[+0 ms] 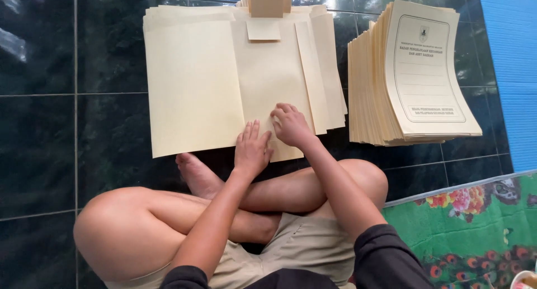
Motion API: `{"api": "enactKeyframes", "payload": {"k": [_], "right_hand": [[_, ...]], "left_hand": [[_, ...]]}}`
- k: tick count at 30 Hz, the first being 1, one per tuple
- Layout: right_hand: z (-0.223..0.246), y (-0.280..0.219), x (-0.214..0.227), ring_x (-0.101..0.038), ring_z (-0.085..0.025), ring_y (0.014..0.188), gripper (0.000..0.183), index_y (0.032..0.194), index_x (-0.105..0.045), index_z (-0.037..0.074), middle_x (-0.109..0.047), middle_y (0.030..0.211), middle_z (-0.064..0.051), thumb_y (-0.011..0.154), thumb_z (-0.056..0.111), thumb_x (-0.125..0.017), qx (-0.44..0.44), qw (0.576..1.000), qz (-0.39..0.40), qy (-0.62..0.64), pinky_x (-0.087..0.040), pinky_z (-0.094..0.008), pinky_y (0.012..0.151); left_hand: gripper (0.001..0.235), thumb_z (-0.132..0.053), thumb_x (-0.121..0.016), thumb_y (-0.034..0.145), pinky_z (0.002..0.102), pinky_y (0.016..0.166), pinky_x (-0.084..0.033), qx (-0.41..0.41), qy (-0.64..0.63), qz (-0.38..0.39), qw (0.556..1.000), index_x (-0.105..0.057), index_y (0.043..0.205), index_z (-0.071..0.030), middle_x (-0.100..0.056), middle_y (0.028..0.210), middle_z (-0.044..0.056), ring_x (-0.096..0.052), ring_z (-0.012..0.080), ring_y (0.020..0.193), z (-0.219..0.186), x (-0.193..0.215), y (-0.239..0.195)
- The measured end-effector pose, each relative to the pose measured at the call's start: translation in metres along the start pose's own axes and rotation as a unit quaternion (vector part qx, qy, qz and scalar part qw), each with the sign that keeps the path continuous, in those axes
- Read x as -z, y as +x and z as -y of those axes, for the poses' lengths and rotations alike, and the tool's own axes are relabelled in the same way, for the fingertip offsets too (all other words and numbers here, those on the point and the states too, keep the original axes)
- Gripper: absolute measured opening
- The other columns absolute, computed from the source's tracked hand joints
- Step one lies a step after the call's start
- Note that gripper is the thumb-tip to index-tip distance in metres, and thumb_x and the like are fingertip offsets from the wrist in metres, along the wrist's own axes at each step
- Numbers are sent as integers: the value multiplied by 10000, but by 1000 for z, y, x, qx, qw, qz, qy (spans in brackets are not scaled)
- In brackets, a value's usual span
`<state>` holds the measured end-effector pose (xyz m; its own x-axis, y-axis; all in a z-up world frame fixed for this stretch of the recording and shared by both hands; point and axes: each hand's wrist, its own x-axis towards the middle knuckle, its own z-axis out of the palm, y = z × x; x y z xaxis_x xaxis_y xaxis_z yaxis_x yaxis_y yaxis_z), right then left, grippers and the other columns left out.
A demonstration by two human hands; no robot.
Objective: A person sitting on the floor manually folding and stacking document covers.
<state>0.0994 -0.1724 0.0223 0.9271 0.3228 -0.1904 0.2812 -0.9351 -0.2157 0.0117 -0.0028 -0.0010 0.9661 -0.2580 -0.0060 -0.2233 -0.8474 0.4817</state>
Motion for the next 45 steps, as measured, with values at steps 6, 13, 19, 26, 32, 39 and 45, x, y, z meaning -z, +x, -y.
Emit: {"api": "enactKeyframes", "payload": {"k": [6, 13, 19, 26, 32, 39, 45], "right_hand": [[7, 47, 6, -311, -390, 1532, 564, 1588, -403, 218, -353, 1649, -136, 1038, 323, -469, -31, 996, 72, -39, -348, -623, 1183], [18, 127, 7, -88, -326, 1604, 642, 1664, -229, 297, -160, 1737, -96, 1077, 541, -319, -102, 993, 56, 7, -95, -671, 1232], [36, 165, 20, -67, -360, 1602, 709, 1669, -220, 230, -148, 1733, -149, 1067, 590, -321, -122, 992, 26, 30, -35, -698, 1228], [52, 185, 34, -53, -403, 1575, 938, 1619, -337, 147, -242, 1675, -244, 980, 832, -279, -123, 992, -9, 39, 66, -700, 1189], [35, 229, 29, 151, -326, 1562, 937, 1686, -90, 289, 117, 1717, -59, 965, 753, -466, -129, 991, 9, 38, 93, -718, 1185], [25, 252, 25, 144, -324, 1545, 1011, 1673, -167, 328, 64, 1719, -72, 868, 854, -480, -127, 991, 20, 35, 92, -708, 1179], [29, 246, 29, 174, -300, 1532, 1017, 1679, -111, 333, 95, 1717, -65, 881, 885, -417, -127, 991, 27, 13, 81, -717, 1184]], "left_hand": [[494, -406, -717, 866, 509, 1061, -394, 15, -19, 1, 1000, -625, 1321, -237, -478, 1515, 180, -403, 388, 1452, 2, -3, 4], [594, -383, -779, 825, 512, 1096, -357, 24, 9, 36, 999, -609, 1369, -215, -435, 1555, 213, -338, 406, 1489, -4, 5, 5], [568, -360, -737, 882, 538, 1132, -291, 56, 16, 107, 993, -577, 1403, -200, -362, 1598, 233, -259, 420, 1523, -16, 16, 8], [539, -314, -664, 959, 563, 1174, -209, 69, 10, 167, 983, -464, 1439, -171, -263, 1631, 259, -156, 438, 1553, -20, 26, 15], [572, -237, -727, 806, 583, 1133, -292, 36, 47, -25, 998, -492, 1301, -77, -361, 1566, 310, -276, 479, 1499, -19, -10, 3], [531, -212, -673, 840, 582, 1136, -286, 41, 43, -9, 998, -524, 1327, -61, -347, 1579, 312, -263, 479, 1505, -20, -6, 4], [570, -245, -703, 832, 594, 1126, -293, 32, 50, 5, 998, -504, 1340, -79, -345, 1572, 311, -264, 484, 1497, -19, -5, 3]]}}
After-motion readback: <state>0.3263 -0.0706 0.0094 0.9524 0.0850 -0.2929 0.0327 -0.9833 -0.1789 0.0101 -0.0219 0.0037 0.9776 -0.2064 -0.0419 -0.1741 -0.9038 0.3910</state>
